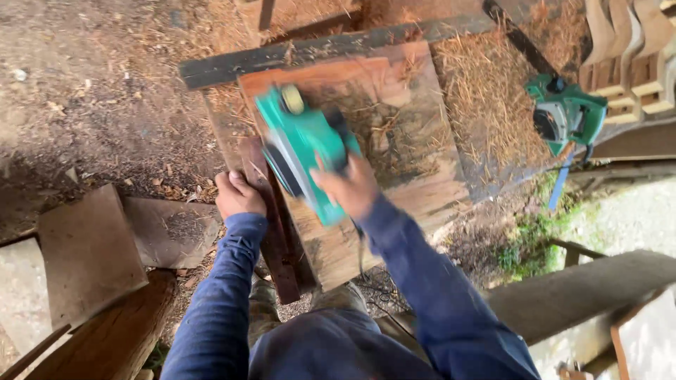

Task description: Planing a wooden board with an electric planer and measuring it with a tape measure.

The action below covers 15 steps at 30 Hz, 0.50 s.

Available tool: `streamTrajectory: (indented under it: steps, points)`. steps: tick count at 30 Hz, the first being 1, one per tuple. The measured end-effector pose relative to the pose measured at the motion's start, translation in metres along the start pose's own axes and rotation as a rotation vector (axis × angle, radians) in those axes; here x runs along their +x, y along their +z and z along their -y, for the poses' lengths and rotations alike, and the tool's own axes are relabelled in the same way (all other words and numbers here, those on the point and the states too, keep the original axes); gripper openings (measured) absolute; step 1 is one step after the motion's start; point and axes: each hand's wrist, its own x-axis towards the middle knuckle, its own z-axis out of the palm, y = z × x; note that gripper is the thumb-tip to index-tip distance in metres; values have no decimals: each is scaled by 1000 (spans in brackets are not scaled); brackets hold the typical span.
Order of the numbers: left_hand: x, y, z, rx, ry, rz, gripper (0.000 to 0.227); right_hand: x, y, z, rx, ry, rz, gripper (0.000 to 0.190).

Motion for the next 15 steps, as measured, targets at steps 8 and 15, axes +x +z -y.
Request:
streamTrajectory:
  steps: [8,15]
  points:
    - [5,4,0,7,53,-32,32,-285,-92,-114,-215,198,-235,22]
    - [4,8,3,11,67,-50,34,-205,-61,-53,-162,259,-227,16]
